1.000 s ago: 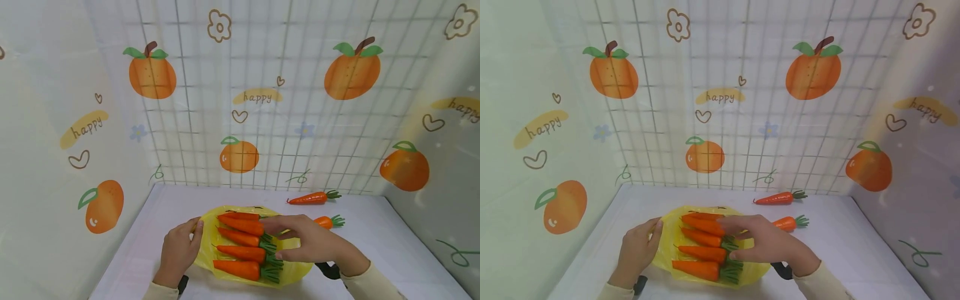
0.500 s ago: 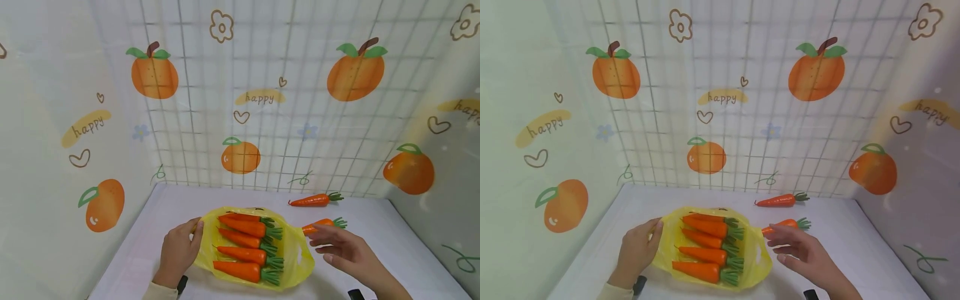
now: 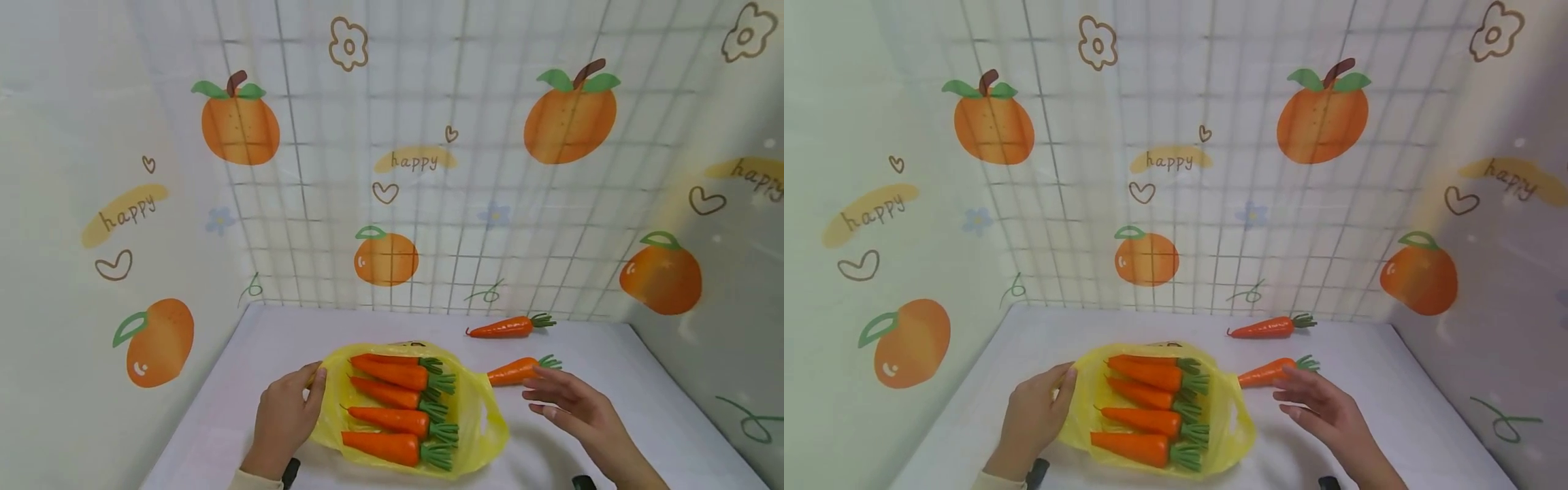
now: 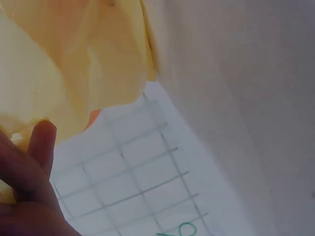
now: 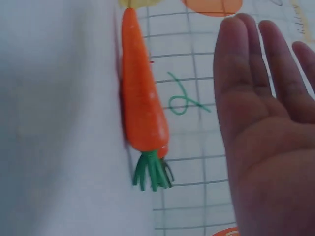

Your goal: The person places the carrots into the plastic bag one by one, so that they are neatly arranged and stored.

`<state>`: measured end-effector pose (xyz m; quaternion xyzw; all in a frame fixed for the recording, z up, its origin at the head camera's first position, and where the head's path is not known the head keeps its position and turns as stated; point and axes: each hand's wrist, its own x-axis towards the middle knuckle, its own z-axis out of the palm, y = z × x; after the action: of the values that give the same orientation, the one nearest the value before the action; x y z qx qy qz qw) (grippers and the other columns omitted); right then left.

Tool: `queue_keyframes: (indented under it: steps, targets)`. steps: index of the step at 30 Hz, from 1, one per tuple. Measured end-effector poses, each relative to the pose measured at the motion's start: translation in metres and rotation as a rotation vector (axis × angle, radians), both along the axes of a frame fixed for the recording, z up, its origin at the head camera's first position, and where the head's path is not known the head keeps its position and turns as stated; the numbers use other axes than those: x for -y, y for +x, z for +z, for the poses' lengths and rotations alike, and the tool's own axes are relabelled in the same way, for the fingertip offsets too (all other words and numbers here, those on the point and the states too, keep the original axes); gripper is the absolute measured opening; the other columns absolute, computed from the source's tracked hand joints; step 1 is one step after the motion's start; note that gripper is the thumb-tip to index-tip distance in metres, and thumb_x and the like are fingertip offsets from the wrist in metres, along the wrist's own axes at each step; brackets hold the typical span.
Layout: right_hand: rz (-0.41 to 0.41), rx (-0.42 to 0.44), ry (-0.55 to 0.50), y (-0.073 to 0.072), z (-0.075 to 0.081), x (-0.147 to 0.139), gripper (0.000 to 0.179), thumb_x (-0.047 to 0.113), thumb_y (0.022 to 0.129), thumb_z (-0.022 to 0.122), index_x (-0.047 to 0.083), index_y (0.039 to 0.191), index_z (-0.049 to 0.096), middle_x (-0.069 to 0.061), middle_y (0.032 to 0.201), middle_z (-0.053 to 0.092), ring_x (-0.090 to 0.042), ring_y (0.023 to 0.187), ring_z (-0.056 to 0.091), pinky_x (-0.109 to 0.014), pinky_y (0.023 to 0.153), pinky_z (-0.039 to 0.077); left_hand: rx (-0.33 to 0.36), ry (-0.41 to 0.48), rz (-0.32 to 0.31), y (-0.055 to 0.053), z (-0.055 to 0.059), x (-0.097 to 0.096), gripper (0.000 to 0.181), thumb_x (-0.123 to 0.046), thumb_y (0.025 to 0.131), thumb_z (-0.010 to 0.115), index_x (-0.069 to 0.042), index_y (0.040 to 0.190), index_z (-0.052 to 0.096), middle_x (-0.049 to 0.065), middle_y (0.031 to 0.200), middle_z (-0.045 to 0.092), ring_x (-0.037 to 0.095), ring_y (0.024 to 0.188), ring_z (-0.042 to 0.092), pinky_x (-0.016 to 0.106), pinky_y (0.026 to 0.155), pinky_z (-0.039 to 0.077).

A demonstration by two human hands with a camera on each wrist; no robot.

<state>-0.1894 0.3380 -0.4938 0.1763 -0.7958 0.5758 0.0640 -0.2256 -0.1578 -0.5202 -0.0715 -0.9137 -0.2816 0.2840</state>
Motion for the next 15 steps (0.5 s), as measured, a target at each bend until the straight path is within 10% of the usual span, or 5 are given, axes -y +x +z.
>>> queue_keyframes:
  steps: [15]
  targets:
    - [-0.097,0.092,0.017,-0.013,-0.023,-0.001,0.057,0.011,0.101,0.074,0.004,0.153,0.050,-0.019,0.143,0.062,-0.026,0.116,0.071,-0.035,0.088,0.061,-0.019,-0.007,-0.019,0.004,0.005,-0.001,0.043,-0.046,0.109,0.057,-0.014,0.128,0.078,-0.004,0.095,0.078,0.017,0.082,0.073,0.045,0.075,0.063]
